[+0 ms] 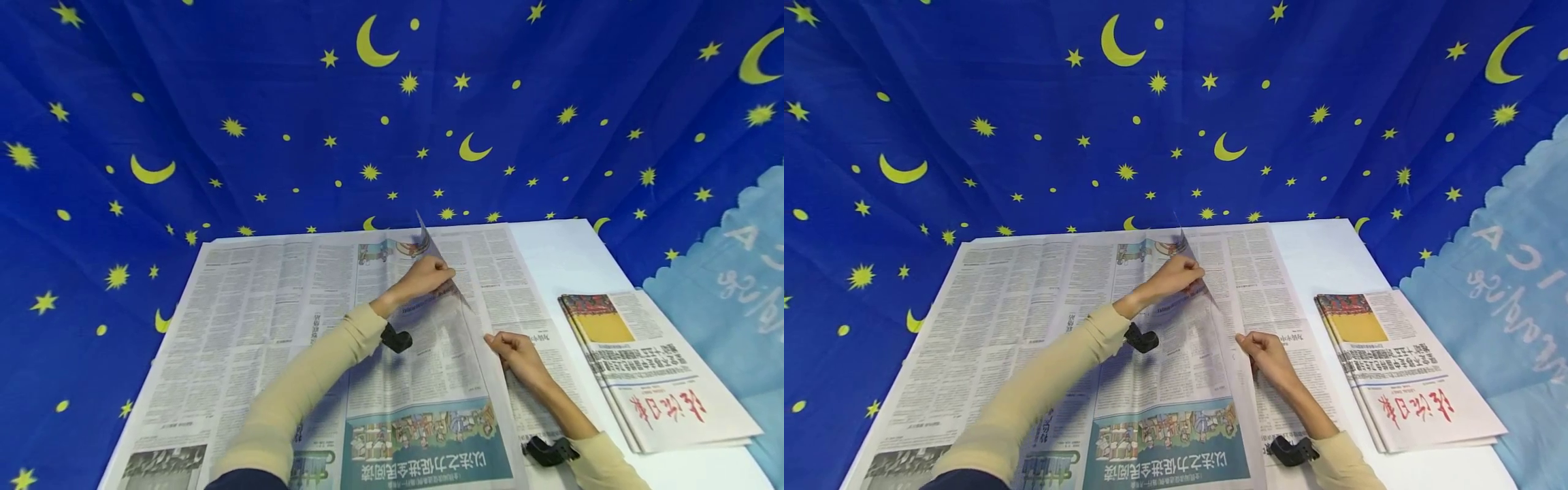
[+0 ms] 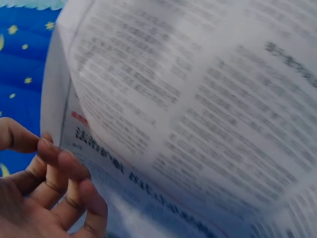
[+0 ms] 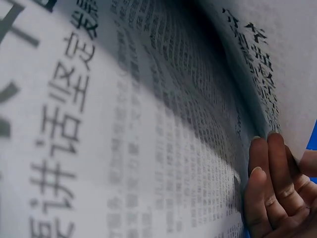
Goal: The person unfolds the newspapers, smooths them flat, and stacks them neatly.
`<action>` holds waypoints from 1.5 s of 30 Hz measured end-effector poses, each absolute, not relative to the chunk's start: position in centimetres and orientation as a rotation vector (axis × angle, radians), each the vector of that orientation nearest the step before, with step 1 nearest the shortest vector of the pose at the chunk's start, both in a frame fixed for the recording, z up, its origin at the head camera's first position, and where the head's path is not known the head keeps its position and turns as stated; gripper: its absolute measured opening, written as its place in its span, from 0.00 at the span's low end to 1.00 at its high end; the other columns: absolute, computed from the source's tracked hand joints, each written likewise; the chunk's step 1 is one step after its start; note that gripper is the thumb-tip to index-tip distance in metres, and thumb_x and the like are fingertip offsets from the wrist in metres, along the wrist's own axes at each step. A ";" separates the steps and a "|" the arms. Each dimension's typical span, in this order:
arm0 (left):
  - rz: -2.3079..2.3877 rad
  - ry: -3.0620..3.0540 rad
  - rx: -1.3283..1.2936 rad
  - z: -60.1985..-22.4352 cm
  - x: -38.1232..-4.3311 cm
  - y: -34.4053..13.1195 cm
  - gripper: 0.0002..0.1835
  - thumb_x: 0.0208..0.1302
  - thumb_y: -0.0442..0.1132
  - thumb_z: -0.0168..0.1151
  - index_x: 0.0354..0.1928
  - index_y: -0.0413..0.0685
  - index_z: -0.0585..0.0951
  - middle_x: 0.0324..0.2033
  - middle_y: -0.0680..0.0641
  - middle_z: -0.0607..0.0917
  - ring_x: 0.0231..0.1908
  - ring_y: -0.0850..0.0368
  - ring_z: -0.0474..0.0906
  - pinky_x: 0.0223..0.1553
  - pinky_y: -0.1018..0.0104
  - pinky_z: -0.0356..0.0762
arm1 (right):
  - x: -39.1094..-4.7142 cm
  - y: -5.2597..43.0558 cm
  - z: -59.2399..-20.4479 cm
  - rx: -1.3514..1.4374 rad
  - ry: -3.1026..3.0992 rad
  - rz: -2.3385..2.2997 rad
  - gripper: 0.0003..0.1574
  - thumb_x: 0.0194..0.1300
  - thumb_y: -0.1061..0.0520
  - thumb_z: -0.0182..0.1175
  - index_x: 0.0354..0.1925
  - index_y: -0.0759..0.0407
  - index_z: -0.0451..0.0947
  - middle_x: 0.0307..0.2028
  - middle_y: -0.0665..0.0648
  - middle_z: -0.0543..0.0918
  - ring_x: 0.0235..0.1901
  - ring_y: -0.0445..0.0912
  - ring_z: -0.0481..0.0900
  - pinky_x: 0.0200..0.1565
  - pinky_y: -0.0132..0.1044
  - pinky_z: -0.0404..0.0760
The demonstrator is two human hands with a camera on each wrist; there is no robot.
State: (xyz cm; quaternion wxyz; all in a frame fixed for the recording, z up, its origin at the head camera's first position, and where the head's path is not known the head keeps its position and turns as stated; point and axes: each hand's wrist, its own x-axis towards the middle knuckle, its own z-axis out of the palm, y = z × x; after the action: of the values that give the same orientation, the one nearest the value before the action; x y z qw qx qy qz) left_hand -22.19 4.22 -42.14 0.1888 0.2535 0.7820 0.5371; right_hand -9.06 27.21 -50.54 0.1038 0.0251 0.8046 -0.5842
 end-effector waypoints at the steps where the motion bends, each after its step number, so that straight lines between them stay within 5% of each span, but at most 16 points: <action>1: 1.550 2.167 0.675 -42.1 -22.2 3.7 0.21 0.73 0.38 0.48 0.18 0.40 0.70 0.13 0.46 0.69 0.14 0.59 0.60 0.26 0.65 0.64 | -9.1 27.2 -50.5 0.071 2.377 -1.716 0.29 0.75 0.51 0.53 0.25 0.75 0.67 0.12 0.49 0.59 0.13 0.43 0.60 0.20 0.37 0.67; 7: 1.763 2.045 0.401 -41.6 -21.8 -0.2 0.12 0.68 0.36 0.47 0.30 0.37 0.76 0.22 0.49 0.75 0.22 0.59 0.72 0.28 0.67 0.75 | -9.2 27.4 -50.6 0.023 2.378 -1.751 0.29 0.73 0.48 0.55 0.25 0.73 0.69 0.12 0.49 0.61 0.11 0.45 0.61 0.16 0.40 0.70; 16: 1.978 1.962 0.296 -41.8 -20.8 -5.8 0.11 0.70 0.37 0.49 0.29 0.43 0.74 0.24 0.49 0.75 0.23 0.58 0.73 0.29 0.68 0.75 | -9.4 27.5 -50.8 0.087 2.409 -1.694 0.28 0.72 0.43 0.56 0.25 0.66 0.73 0.12 0.49 0.69 0.11 0.41 0.66 0.18 0.38 0.72; 28: 2.018 2.082 -0.011 -41.7 -18.1 -13.8 0.10 0.70 0.40 0.51 0.31 0.47 0.75 0.25 0.51 0.76 0.25 0.61 0.76 0.31 0.67 0.78 | -9.4 28.5 -50.5 0.109 2.435 -1.684 0.27 0.73 0.47 0.55 0.29 0.70 0.76 0.14 0.51 0.74 0.12 0.41 0.67 0.17 0.36 0.68; 33: 1.880 2.271 -0.124 -42.7 -16.7 -17.5 0.11 0.72 0.40 0.49 0.35 0.41 0.75 0.27 0.51 0.75 0.26 0.61 0.76 0.33 0.65 0.79 | -9.7 29.3 -50.5 0.088 2.487 -1.625 0.27 0.73 0.46 0.55 0.28 0.69 0.76 0.14 0.50 0.74 0.12 0.41 0.67 0.18 0.35 0.69; 45: 1.771 2.306 -0.292 -45.1 -14.1 -21.2 0.22 0.73 0.39 0.53 0.61 0.32 0.66 0.28 0.57 0.82 0.27 0.66 0.78 0.36 0.67 0.79 | -10.3 29.5 -50.1 0.111 2.516 -1.557 0.27 0.71 0.44 0.57 0.39 0.71 0.82 0.21 0.56 0.85 0.14 0.44 0.76 0.18 0.37 0.74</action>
State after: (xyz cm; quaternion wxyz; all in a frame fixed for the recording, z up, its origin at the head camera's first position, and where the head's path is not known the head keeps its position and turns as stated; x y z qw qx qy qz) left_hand -14.12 -21.25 -45.09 0.1094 -0.0993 0.7844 0.6024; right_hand -10.27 29.47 -50.15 0.0901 0.0373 0.8463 -0.5236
